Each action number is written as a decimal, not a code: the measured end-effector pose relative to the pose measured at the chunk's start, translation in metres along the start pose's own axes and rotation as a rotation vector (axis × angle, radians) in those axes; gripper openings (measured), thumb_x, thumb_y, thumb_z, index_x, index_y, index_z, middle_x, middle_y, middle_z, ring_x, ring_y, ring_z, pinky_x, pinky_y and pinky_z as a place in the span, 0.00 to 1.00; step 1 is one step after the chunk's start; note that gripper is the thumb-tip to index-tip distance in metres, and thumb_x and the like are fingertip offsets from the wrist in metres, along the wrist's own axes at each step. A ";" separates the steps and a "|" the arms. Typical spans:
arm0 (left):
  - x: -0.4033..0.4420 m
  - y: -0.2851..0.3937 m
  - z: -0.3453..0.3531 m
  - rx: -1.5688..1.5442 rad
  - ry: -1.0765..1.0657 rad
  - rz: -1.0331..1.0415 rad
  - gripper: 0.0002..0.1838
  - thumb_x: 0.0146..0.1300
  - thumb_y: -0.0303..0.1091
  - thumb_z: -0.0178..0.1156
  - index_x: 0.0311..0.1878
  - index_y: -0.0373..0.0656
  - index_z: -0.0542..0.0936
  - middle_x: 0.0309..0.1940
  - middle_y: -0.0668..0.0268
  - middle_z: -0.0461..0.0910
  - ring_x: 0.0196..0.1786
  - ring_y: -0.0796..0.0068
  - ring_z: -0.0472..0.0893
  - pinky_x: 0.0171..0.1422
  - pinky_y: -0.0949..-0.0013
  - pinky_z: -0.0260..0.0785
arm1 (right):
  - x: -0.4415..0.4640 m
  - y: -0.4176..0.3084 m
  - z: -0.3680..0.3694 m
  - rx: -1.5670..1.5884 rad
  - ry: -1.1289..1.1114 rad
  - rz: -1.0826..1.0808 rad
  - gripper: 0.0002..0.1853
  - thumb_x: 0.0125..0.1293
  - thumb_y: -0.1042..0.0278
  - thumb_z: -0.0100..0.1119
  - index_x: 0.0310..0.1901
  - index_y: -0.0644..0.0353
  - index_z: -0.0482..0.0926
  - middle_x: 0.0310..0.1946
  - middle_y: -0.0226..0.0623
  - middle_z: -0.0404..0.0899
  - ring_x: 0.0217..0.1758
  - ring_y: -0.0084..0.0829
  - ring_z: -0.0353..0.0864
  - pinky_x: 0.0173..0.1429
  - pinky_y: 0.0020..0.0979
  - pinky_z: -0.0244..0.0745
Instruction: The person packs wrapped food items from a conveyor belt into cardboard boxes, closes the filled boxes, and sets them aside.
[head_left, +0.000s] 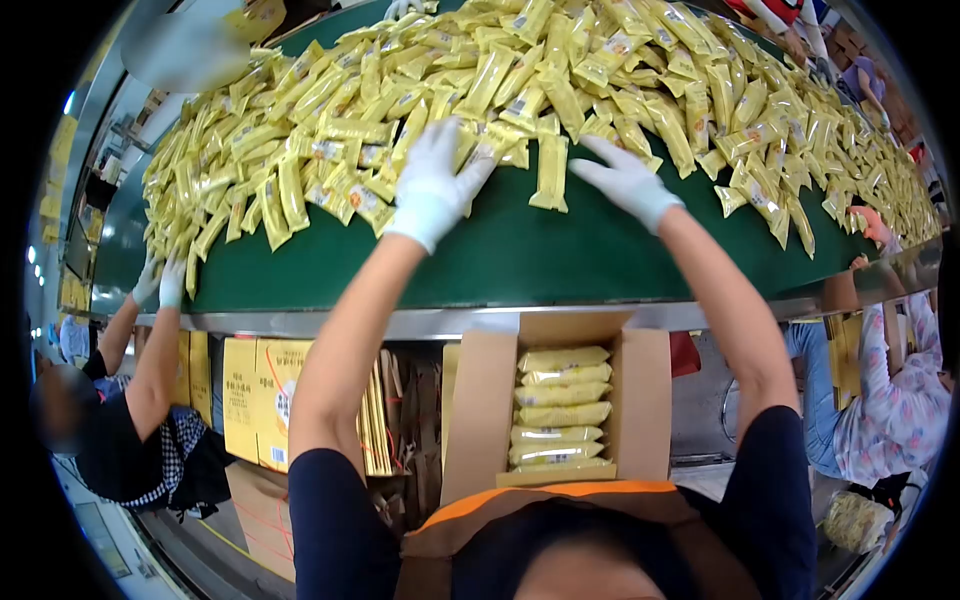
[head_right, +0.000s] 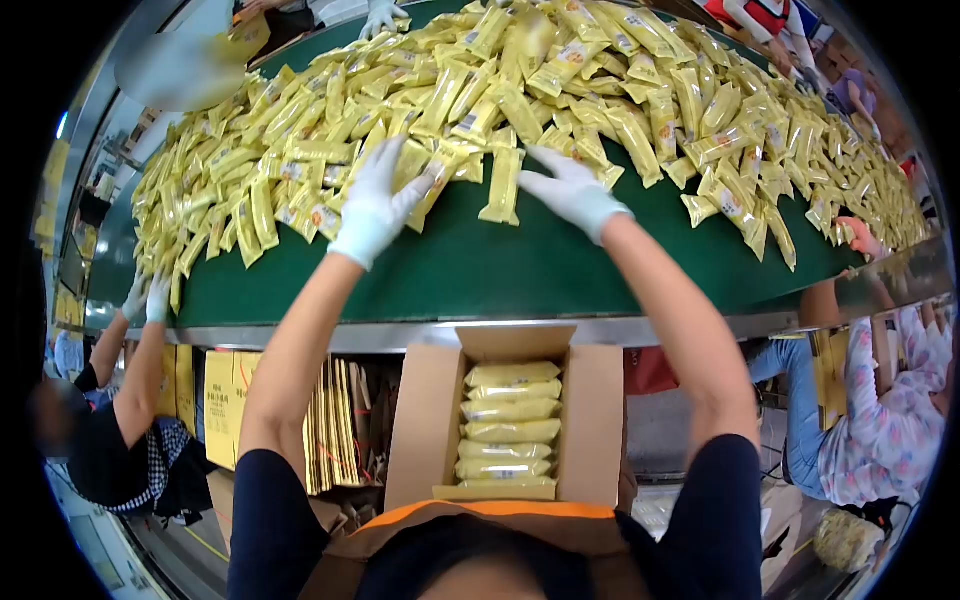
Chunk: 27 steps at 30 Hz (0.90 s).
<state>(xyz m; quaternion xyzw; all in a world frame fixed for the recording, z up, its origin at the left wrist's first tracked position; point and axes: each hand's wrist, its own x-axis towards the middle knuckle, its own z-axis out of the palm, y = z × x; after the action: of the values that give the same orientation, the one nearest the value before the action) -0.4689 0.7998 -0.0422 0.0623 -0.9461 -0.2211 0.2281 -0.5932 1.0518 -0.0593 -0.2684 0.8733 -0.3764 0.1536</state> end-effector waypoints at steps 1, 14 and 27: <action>0.015 -0.035 0.024 0.210 -0.078 -0.140 0.49 0.55 0.68 0.62 0.74 0.47 0.65 0.71 0.44 0.63 0.74 0.43 0.61 0.77 0.53 0.54 | 0.020 -0.002 0.018 -0.057 0.025 0.023 0.43 0.64 0.35 0.56 0.73 0.55 0.65 0.74 0.51 0.62 0.75 0.47 0.64 0.77 0.36 0.56; -0.071 -0.015 -0.007 0.256 -0.457 0.233 0.38 0.54 0.62 0.65 0.63 0.46 0.79 0.71 0.54 0.66 0.74 0.46 0.61 0.77 0.48 0.51 | -0.078 0.050 0.003 -0.734 0.003 -0.201 0.33 0.58 0.76 0.54 0.68 0.57 0.64 0.61 0.47 0.74 0.56 0.50 0.79 0.60 0.46 0.74; -0.109 -0.023 -0.024 0.140 -0.115 0.037 0.22 0.64 0.38 0.61 0.61 0.44 0.77 0.44 0.55 0.81 0.46 0.51 0.80 0.51 0.55 0.73 | -0.029 -0.072 0.099 -0.393 -0.380 -0.748 0.23 0.66 0.41 0.55 0.41 0.55 0.83 0.43 0.42 0.80 0.48 0.44 0.80 0.52 0.43 0.74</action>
<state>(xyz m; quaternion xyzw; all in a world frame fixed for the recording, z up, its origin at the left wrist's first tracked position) -0.3614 0.7940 -0.0775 0.0477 -0.9719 -0.1531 0.1725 -0.4976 0.9711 -0.0701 -0.6532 0.7277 -0.1773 0.1110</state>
